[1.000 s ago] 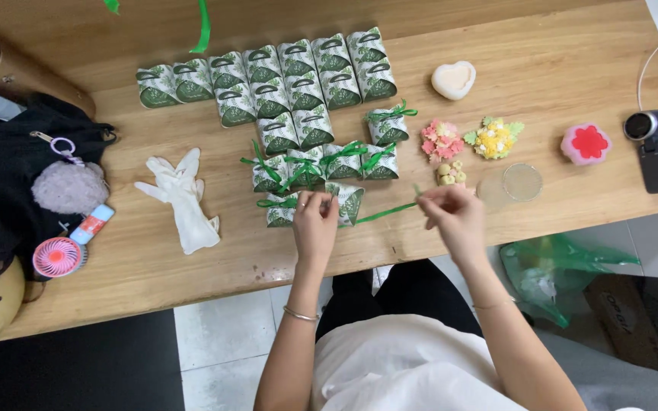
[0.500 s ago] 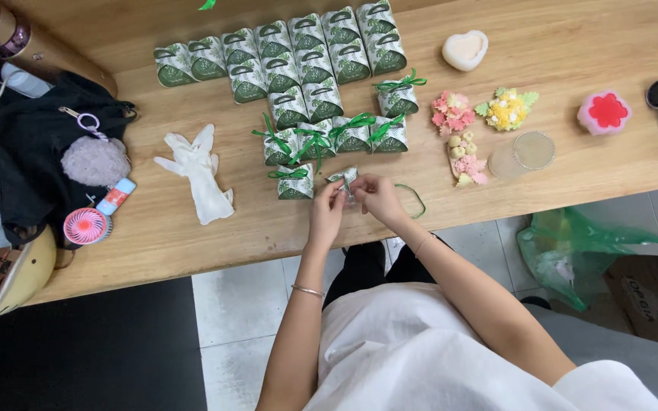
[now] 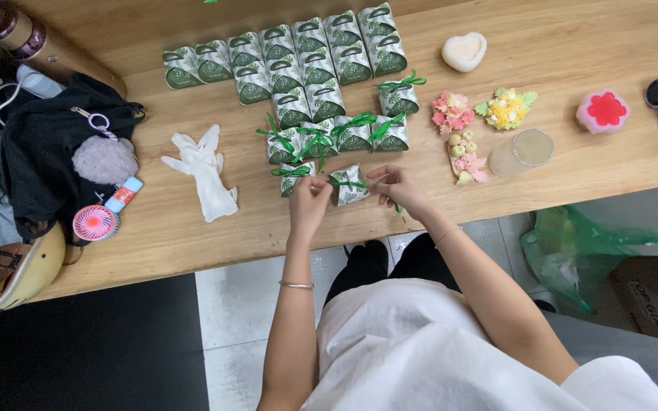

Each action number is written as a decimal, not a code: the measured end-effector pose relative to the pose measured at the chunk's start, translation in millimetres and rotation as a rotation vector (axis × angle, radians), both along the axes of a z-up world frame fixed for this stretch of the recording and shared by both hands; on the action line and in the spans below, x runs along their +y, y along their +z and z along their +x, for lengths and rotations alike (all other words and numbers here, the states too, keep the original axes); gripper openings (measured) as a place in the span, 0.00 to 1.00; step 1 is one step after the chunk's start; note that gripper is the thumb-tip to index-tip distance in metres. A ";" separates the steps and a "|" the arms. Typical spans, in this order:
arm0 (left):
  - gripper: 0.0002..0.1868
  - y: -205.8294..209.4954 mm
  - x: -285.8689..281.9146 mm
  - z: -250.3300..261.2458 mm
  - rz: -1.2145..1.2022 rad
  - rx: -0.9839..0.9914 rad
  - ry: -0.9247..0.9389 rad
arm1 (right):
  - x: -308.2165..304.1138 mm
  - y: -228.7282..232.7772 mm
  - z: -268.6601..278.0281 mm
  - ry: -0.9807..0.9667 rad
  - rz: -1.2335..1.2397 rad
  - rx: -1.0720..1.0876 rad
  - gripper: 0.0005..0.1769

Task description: Tying green ribbons around small triangular-wrapped packages on a workshop bench.

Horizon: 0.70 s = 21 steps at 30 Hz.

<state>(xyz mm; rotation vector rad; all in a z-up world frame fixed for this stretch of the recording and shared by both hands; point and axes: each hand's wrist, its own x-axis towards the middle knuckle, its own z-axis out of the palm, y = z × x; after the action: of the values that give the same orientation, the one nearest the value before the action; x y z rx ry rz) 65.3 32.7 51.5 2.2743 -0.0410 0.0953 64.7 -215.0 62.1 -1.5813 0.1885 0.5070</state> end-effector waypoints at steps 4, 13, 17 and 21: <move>0.09 9.9 28.6 13.2 -0.814 0.321 0.165 | -27.8 13.7 2.4 0.025 0.093 0.059 0.15; 0.05 109.0 12.4 11.6 -1.324 0.368 -0.012 | -45.6 90.3 15.2 0.009 0.451 0.030 0.11; 0.06 108.3 3.1 12.0 -1.344 0.310 -0.078 | -50.7 101.3 12.0 -0.020 0.517 -0.018 0.14; 0.11 117.4 -9.8 7.1 -1.309 0.326 -0.121 | -48.7 108.4 5.5 -0.006 0.650 -0.058 0.17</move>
<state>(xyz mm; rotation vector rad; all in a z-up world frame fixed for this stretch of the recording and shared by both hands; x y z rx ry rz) 72.4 22.9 168.9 0.9539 0.0472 -0.2515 70.2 -263.7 170.6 -0.9581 -0.0198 0.4567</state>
